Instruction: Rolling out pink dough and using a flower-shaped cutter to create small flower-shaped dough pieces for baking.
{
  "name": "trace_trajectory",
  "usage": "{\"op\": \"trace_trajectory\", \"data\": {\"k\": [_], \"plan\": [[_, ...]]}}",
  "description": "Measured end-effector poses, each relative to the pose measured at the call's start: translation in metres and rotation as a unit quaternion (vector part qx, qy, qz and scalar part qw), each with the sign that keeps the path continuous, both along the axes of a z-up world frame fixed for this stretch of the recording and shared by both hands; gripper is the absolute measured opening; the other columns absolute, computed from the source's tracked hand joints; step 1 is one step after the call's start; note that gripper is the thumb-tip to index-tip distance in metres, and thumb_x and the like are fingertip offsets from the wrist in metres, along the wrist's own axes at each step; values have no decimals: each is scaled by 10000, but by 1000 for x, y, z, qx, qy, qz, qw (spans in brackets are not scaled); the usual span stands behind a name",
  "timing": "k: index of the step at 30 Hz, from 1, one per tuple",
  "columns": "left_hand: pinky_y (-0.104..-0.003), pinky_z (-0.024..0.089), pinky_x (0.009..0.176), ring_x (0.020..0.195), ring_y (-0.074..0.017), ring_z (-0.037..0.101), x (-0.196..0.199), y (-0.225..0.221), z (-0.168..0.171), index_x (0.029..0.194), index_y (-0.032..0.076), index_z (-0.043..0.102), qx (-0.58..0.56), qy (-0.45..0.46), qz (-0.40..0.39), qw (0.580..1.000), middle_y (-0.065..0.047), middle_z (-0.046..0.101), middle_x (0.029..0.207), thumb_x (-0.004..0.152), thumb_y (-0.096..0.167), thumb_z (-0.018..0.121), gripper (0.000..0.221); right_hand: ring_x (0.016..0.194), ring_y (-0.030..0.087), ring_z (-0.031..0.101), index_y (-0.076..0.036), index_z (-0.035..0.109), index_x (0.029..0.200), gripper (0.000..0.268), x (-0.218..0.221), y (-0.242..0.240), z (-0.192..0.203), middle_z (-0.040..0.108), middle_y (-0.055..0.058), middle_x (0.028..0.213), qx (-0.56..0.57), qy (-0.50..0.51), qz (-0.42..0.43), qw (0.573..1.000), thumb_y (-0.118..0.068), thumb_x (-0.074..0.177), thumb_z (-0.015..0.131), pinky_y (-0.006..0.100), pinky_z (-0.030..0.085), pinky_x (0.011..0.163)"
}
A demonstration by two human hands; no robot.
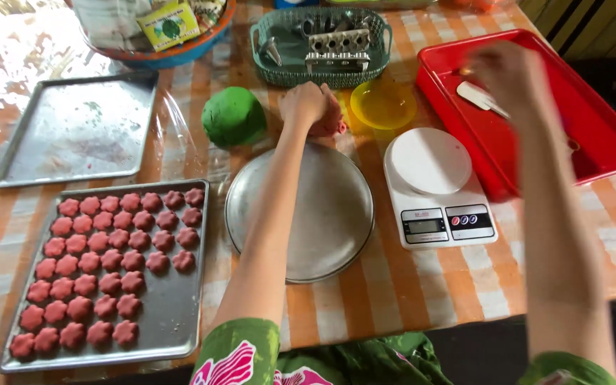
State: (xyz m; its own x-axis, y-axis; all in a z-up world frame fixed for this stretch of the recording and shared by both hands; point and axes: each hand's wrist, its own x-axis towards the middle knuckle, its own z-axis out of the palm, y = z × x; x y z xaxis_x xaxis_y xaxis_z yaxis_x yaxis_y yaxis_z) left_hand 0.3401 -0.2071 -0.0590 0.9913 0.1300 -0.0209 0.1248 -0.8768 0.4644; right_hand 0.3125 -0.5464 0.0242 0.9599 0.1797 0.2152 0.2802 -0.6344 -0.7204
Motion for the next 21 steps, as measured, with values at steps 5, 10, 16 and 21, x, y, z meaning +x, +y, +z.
{"op": "trace_trajectory", "data": {"k": [5, 10, 16, 21], "plan": [[-578, 417, 943, 1090, -412, 651, 3, 0, -14, 1205, 83, 603, 45, -36, 13, 998, -178, 735, 1076, 1040, 553, 266, 602, 898, 497, 688, -5, 765, 1045, 498, 44, -146, -66, 739, 317, 1019, -338, 62, -136, 929, -375, 1182, 461, 553, 515, 704], [-402, 555, 611, 795, -244, 677, -11, 21, -24, 1088, 73, 714, 64, -297, -263, 916, -76, 659, 1087, 963, 208, 655, 193, 1082, 458, 711, -74, 763, 1265, 446, 71, -195, -138, 739, 227, 1265, -460, 114, -95, 876, -384, 968, 645, 534, 589, 815], [-581, 303, 1161, 1555, -349, 156, -42, 49, -15, 1635, 229, 78, 44, -67, -287, 955, -106, 110, 1705, 868, 481, 815, 1094, 1251, 553, 452, -35, 611, 1371, 419, 39, -143, -96, 408, 306, 1440, -325, 193, -183, 908, -162, 977, 678, 682, 509, 944], [-540, 501, 909, 1255, -405, 499, -29, 33, -9, 1498, 174, 281, 36, -47, -234, 971, -173, 423, 1453, 664, 384, 979, 1108, 920, 484, 718, -10, 722, 1128, 209, 37, -146, -108, 757, 287, 1082, -381, 147, -153, 900, -66, 950, 627, 565, 576, 719]]}}
